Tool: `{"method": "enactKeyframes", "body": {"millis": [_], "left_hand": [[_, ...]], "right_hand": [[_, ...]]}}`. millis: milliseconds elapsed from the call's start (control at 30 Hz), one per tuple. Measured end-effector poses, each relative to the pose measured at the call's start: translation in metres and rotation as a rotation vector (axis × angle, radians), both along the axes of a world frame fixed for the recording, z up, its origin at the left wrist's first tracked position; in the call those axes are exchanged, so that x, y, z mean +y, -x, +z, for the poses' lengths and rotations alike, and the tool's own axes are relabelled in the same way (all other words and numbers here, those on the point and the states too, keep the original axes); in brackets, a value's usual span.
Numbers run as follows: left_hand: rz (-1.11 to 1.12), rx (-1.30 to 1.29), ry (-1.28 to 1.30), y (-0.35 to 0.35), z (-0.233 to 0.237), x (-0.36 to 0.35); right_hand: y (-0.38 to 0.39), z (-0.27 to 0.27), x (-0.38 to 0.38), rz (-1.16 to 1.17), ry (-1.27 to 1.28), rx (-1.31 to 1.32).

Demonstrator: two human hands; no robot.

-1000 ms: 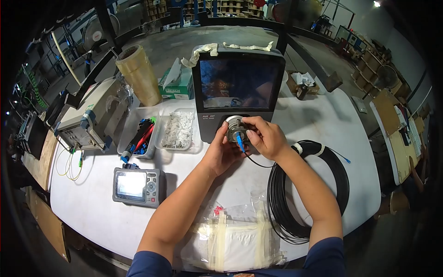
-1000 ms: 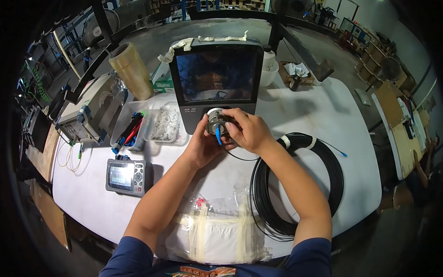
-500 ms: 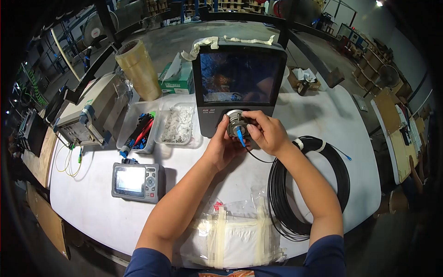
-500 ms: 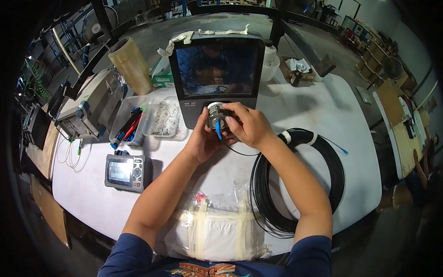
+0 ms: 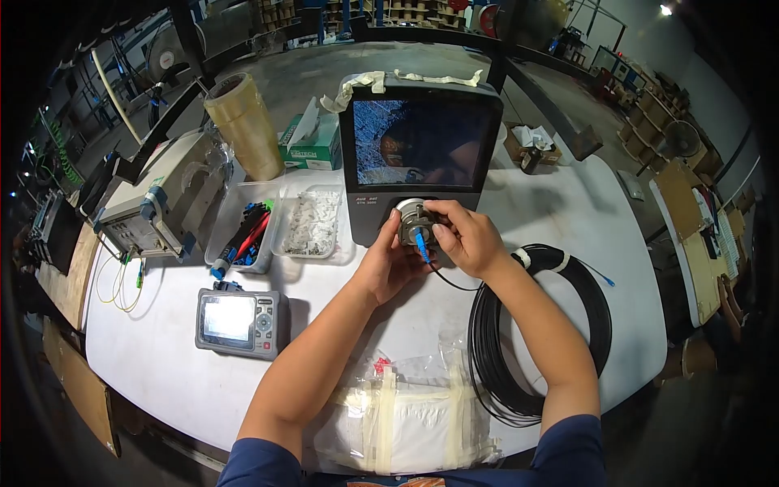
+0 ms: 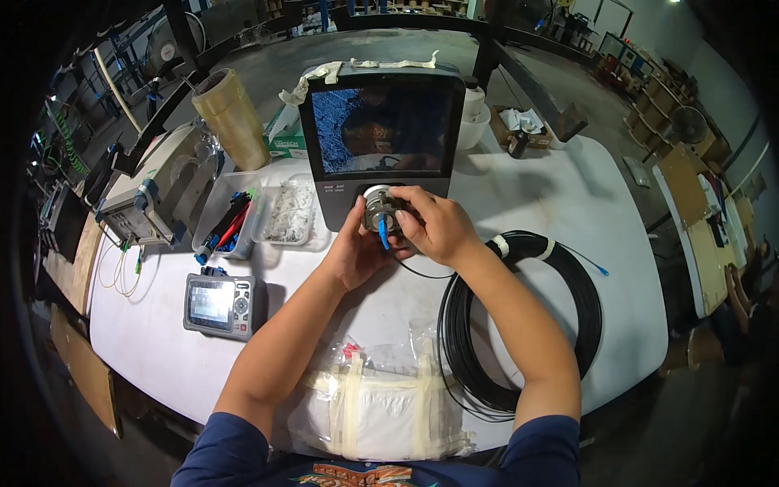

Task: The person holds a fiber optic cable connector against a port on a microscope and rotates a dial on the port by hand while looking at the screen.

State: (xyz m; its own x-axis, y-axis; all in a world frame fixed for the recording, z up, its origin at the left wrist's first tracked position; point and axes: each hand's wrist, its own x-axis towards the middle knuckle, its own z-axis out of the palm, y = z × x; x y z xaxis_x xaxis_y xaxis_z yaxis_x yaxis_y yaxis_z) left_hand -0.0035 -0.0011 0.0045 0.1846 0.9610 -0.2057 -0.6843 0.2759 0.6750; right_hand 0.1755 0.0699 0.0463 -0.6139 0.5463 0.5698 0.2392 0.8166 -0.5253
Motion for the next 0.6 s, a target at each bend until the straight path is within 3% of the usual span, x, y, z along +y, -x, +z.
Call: {"method": "enactKeyframes", "body": {"millis": [300, 600], "left_hand": [[-0.031, -0.037, -0.018, 0.003, -0.013, 0.003], [-0.079, -0.115, -0.098, 0.006, -0.014, 0.001]], "right_hand": [[0.0, 0.0, 0.001, 0.012, -0.053, 0.007], [-0.001, 0.002, 0.001, 0.016, 0.057, 0.019]]}}
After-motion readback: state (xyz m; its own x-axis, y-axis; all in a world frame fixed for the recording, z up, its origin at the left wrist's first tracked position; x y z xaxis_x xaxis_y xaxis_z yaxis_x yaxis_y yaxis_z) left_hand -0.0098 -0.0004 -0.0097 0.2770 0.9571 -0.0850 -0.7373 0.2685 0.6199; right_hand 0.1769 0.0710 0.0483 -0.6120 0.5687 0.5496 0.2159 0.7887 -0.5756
